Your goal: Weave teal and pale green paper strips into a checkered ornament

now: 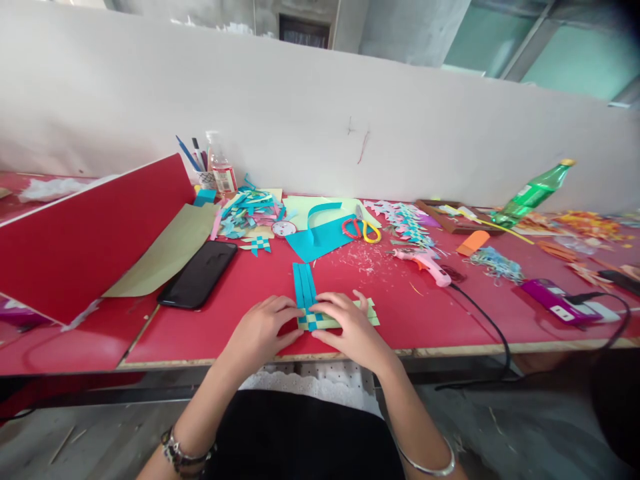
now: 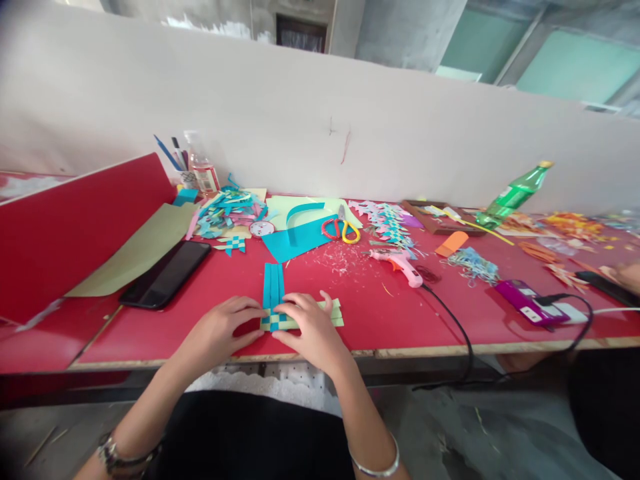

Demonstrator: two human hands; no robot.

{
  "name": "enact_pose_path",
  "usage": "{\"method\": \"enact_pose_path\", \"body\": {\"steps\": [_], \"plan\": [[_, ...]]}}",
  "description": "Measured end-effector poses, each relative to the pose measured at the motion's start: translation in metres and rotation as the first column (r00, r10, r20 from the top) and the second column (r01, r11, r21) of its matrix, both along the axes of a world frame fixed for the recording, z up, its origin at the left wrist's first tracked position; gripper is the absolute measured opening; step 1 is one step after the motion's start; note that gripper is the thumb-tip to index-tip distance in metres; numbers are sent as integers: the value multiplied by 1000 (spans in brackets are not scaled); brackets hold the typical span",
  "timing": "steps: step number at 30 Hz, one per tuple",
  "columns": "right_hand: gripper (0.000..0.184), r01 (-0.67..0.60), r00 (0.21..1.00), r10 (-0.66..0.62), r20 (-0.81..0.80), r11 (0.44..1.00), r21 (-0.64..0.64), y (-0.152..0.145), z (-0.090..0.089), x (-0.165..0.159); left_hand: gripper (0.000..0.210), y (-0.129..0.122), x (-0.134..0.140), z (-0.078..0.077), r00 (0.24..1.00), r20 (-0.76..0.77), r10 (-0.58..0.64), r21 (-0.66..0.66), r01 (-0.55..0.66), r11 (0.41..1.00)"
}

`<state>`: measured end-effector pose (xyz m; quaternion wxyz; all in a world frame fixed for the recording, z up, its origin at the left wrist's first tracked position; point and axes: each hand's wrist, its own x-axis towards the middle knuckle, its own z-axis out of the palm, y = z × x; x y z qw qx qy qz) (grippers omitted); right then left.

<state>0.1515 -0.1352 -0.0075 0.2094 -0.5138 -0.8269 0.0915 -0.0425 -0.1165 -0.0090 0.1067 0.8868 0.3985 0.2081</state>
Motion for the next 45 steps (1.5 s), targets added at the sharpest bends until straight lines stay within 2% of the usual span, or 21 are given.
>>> {"method": "enact_pose_path", "body": {"steps": [6,11,20,24,28,37,45], "plan": [[25,-11,999,10,-31,1000,-22,0,0,1,17,1,3,-1,992,-58,-110,42,113,993],[24,-36,999,33,-37,997,-72,2,0,9,16,-1,5,3,984,-130,-120,34,126,991],[24,-62,998,61,-16,997,-50,7,2,9,18,0,4,-1,993,-7,-118,19,118,993],[27,-94,995,90,-45,991,-93,8,4,15,18,0,3,-2,993,10,-116,8,116,993],[23,-127,991,120,-65,984,-123,12,4,22,16,-1,5,-2,997,23,-75,-6,75,997],[18,-175,980,164,-114,979,-103,17,6,20,12,-5,21,-3,994,27,109,-19,-108,994],[15,-182,978,169,-119,977,-112,18,6,21,8,-5,26,-6,983,103,154,-65,-148,987]]}}
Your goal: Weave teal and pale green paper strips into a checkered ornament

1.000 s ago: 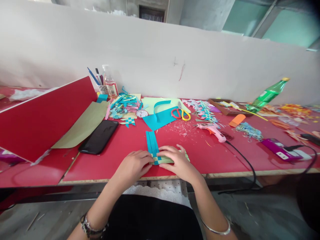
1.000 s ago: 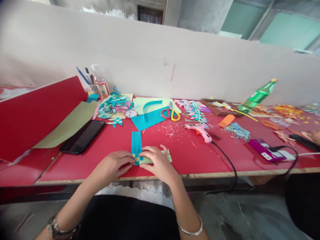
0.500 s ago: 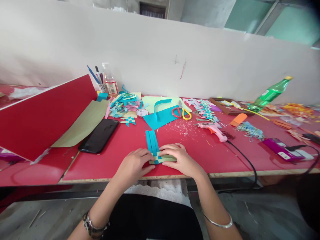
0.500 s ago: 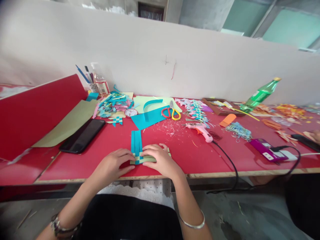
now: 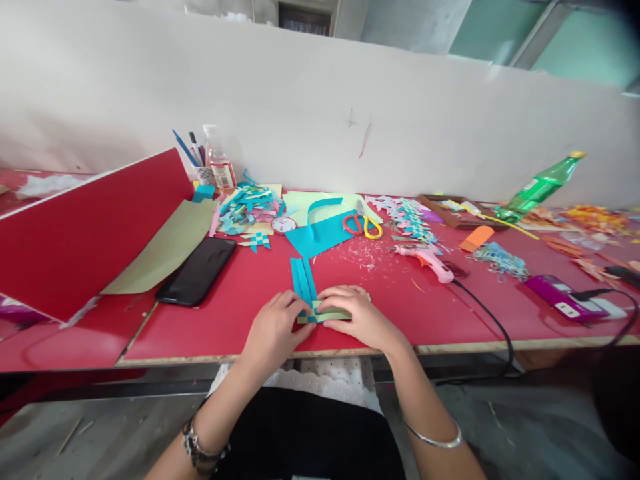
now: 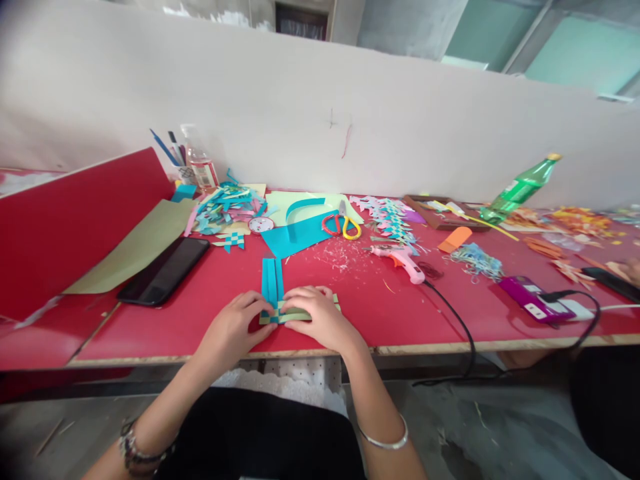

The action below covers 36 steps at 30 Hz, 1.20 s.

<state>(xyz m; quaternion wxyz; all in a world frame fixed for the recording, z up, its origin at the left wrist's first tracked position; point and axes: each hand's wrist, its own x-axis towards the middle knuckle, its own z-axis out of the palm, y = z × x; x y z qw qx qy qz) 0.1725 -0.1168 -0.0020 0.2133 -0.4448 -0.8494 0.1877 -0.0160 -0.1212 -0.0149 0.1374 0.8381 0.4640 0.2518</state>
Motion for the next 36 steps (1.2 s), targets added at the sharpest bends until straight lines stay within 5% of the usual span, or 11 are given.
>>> {"method": "enact_pose_path", "body": {"steps": [22,31,36], "plan": [[14,92,995,-94,21,993,71,-6,-4,-7,9,4,-1,5,991,133,-7,-119,23,993],[19,121,988,-132,78,985,124,-8,-5,-5,16,7,0,8,996,2,-86,-101,86,991],[13,238,948,-273,162,949,207,-15,-2,11,24,7,6,10,987,-28,-156,-134,151,979]]}}
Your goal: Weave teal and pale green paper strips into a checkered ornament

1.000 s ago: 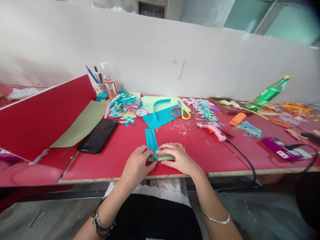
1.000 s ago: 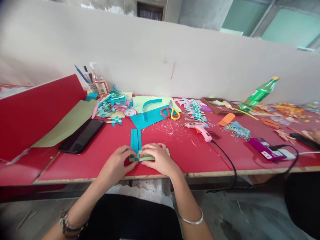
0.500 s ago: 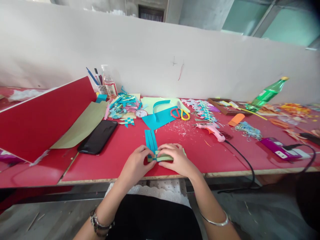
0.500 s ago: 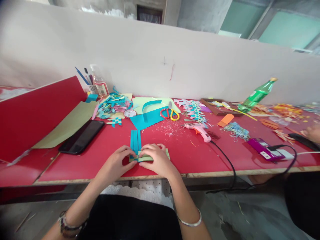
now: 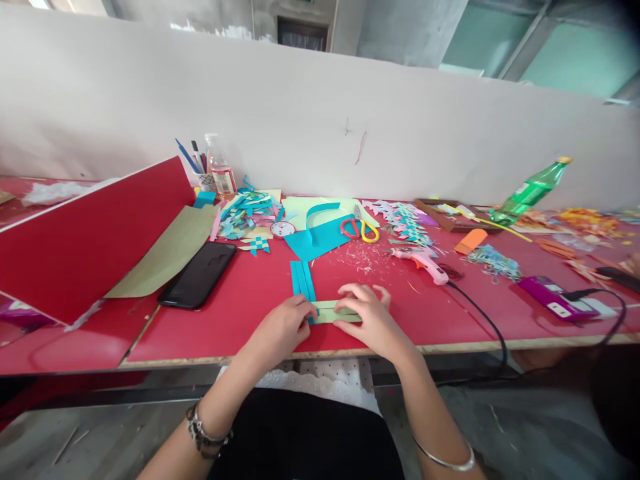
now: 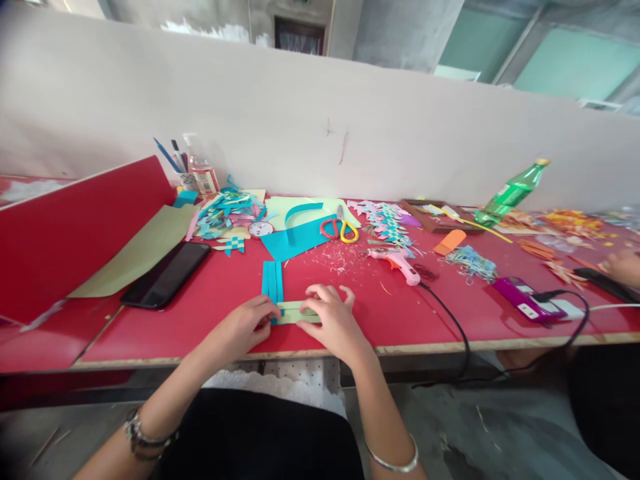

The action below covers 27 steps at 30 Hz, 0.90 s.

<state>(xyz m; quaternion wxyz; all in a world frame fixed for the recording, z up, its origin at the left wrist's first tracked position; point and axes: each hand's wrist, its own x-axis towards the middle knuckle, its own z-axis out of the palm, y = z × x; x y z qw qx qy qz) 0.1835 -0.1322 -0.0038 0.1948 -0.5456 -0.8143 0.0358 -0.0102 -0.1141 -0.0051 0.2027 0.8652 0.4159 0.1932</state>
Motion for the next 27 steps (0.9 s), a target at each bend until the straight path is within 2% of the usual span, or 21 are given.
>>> {"method": "enact_pose_path", "body": {"steps": [4,9,13,18,23,27], "plan": [[13,14,999,-14,52,1000,7,-2,4,8,6,1,6,1,998,-40,53,46,-51,998],[13,-27,1000,27,5,998,-51,-1,2,6,19,6,9,6,991,-123,52,39,-48,998],[11,-29,999,27,-44,998,-48,-1,-1,0,13,9,6,8,996,-84,-1,-25,-1,1000],[10,-41,994,35,-107,998,-55,-1,-4,-3,12,8,3,3,999,-29,-40,-14,40,999],[10,-35,990,27,-140,998,-52,-2,-6,-3,15,5,5,2,1000,-10,27,-25,-27,999],[12,-22,991,17,-135,999,-39,-2,-7,-3,28,4,5,2,999,-34,28,12,-28,1000]]}}
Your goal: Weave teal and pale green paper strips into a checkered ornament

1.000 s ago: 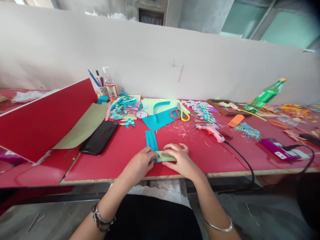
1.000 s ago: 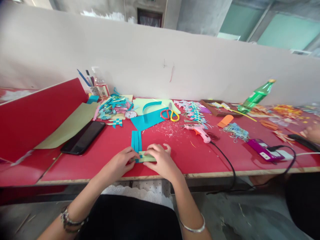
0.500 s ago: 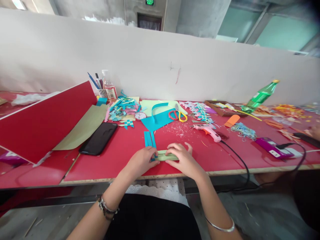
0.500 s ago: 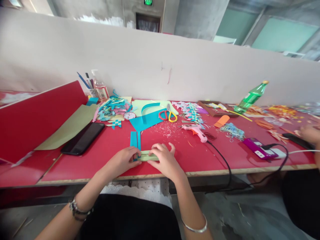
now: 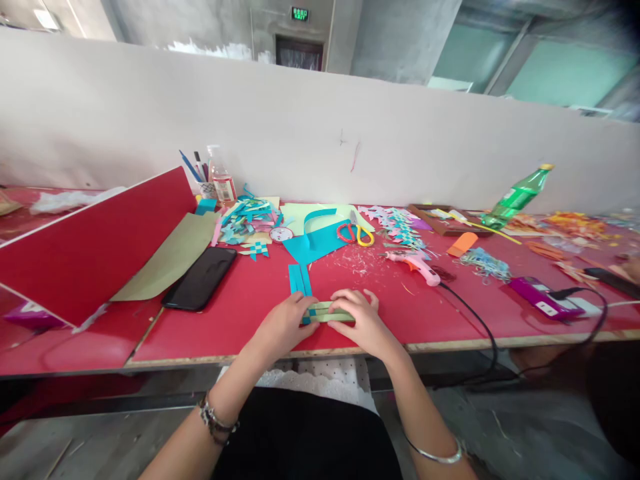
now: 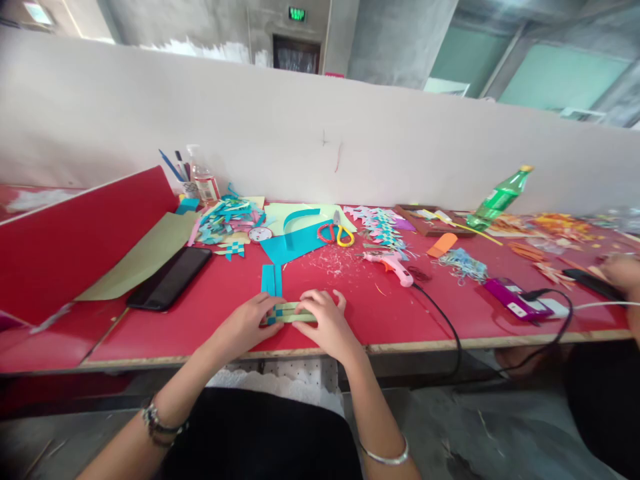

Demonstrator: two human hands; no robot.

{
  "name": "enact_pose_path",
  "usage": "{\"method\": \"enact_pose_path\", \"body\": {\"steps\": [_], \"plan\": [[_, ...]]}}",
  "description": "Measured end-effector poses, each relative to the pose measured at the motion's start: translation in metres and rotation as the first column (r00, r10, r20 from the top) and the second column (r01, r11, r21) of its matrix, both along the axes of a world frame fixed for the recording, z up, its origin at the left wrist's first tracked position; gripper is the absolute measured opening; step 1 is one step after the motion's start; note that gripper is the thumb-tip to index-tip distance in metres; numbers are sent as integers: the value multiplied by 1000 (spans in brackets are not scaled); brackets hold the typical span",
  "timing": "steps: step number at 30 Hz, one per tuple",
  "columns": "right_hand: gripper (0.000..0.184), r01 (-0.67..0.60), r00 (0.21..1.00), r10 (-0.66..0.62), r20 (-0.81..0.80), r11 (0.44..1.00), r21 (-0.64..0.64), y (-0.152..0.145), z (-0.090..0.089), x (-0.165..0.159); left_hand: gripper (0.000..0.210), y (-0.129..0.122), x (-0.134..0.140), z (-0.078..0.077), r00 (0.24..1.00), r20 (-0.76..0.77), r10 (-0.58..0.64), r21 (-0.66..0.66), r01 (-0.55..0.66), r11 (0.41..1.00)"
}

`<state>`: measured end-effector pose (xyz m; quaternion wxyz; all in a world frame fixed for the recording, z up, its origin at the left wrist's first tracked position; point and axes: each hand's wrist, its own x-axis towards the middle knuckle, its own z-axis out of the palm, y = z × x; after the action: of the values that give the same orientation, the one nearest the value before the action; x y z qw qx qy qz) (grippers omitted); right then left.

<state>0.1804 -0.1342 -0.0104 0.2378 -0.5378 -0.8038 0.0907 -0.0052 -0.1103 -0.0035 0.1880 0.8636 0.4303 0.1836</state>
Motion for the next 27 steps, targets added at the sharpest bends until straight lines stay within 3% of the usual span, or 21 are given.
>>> {"method": "enact_pose_path", "body": {"steps": [4,9,20,27], "plan": [[10,1,1000,-1,-3,1000,0,0,0,0,33,0,-1,-3,998,-56,-24,34,26,999],[10,2,1000,-2,-23,1000,0,0,0,-1,32,-1,1,-4,997,-74,29,19,-27,999],[12,-3,999,4,-54,1000,20,1,-1,-1,15,-3,5,-2,995,-47,90,41,-88,995],[14,89,996,-81,-42,969,232,0,8,-11,17,-8,18,-3,956,-109,272,166,-252,953]]}}
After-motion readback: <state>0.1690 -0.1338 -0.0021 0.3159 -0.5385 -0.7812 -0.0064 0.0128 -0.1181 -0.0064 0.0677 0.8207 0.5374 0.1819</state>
